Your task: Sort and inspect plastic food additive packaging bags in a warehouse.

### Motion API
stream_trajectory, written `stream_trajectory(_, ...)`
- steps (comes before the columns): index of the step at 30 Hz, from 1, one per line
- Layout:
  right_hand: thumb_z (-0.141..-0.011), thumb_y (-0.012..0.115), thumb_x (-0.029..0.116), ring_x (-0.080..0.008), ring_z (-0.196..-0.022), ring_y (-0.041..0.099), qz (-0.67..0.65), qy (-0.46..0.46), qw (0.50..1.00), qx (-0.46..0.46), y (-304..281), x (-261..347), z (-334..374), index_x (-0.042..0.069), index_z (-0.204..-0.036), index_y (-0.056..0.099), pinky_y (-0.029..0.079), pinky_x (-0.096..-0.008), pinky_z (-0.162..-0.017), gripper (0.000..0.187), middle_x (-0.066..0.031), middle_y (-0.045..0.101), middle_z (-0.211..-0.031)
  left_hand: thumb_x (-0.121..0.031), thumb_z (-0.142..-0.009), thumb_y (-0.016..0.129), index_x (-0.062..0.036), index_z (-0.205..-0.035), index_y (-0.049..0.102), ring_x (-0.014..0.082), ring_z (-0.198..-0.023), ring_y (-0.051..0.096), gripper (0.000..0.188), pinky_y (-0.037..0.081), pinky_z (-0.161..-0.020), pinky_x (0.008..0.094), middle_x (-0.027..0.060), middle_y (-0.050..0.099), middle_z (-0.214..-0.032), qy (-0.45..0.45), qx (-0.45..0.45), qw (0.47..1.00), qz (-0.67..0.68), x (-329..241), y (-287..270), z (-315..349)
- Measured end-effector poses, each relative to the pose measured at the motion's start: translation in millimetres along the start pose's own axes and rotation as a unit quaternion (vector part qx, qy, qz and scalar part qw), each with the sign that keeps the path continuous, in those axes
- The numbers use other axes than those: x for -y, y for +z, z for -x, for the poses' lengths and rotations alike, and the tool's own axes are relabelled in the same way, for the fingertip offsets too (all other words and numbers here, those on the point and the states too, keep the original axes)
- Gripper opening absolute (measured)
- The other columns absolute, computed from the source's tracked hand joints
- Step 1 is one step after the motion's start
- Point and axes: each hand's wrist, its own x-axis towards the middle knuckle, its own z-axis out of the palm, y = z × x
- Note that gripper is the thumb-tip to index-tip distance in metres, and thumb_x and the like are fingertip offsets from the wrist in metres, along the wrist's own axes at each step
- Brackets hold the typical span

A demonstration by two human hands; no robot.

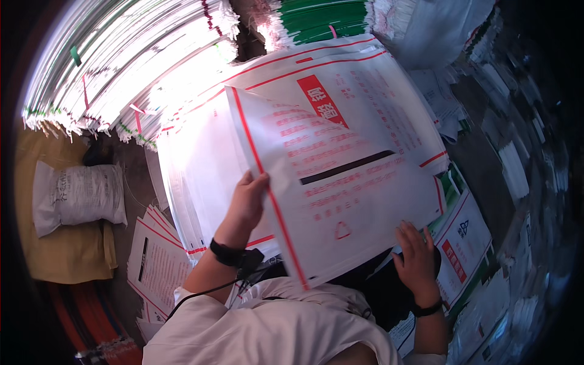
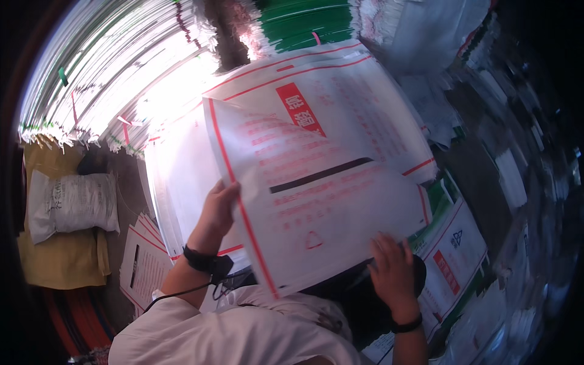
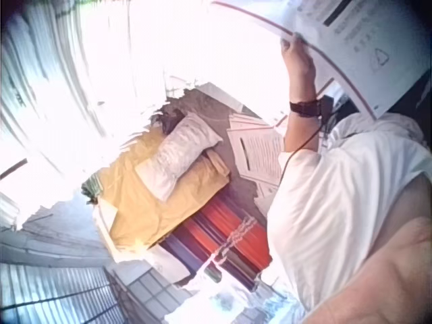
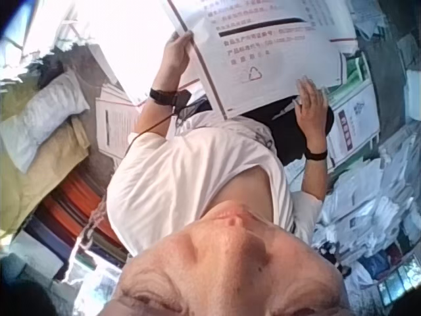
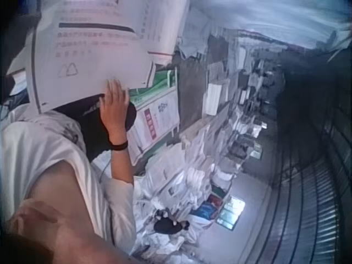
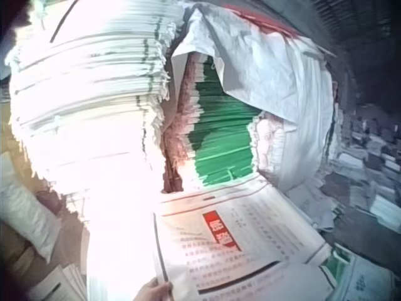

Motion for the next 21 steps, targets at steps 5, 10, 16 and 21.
stream_trajectory(5, -0.075, 0.084, 0.028, -0.0424, -0.144, 0.034, -0.121, -0.038, 0.99, -0.056, 0.8, 22.6, -31.8, 0.007, -0.15, 0.029, 0.025, -0.0616, -0.116, 0.095, -0.0227, 0.032, -0.156, -0.01, -0.101, 0.052, -0.0021, -0.134, 0.046, 0.0221, -0.1, 0.068, 0.035, 0.059, -0.085, 0.0368, 0.0112, 0.064, -0.116, -0.037, 0.026, 0.999, 0.0, 8.6, 68.5, 18.3)
stream_trajectory(10, -0.072, 0.086, 0.04, -0.0519, -0.146, 0.023, -0.249, -0.038, 0.967, -0.044, 1.8, 68.3, -54.3, 0.003, -0.154, 0.02, 0.02, -0.0653, -0.117, 0.112, -0.0299, 0.023, -0.158, -0.01, -0.1, 0.052, -0.0061, -0.143, 0.04, 0.0226, -0.11, 0.064, 0.045, 0.057, -0.09, 0.0398, 0.0103, 0.059, -0.125, -0.056, 0.021, 0.998, 0.003, 29.3, 89.7, 36.7)
stream_trajectory(16, -0.078, 0.083, 0.035, -0.0503, -0.146, 0.026, -0.067, 0.001, 0.997, -0.036, 27.1, 87.1, -52.5, 0.003, -0.154, 0.02, 0.025, -0.0667, -0.115, 0.104, -0.0309, 0.024, -0.157, -0.011, -0.1, 0.055, -0.0064, -0.141, 0.04, 0.025, -0.119, 0.06, 0.044, 0.055, -0.096, 0.0444, 0.0123, 0.056, -0.132, -0.023, 0.035, 0.998, 0.056, 33.7, 89.7, 50.9)
stream_trajectory(21, -0.078, 0.083, 0.034, -0.0441, -0.145, 0.031, -0.136, 0.003, 0.991, 0.013, -13.2, 75.2, -42.2, 0.005, -0.152, 0.029, 0.027, -0.0622, -0.116, 0.096, -0.0264, 0.03, -0.156, -0.009, -0.099, 0.055, -0.0042, -0.136, 0.046, 0.0239, -0.104, 0.067, 0.039, 0.059, -0.084, 0.0362, 0.0119, 0.063, -0.119, -0.008, 0.028, 0.999, 0.041, 17.6, 75.6, 46.4)
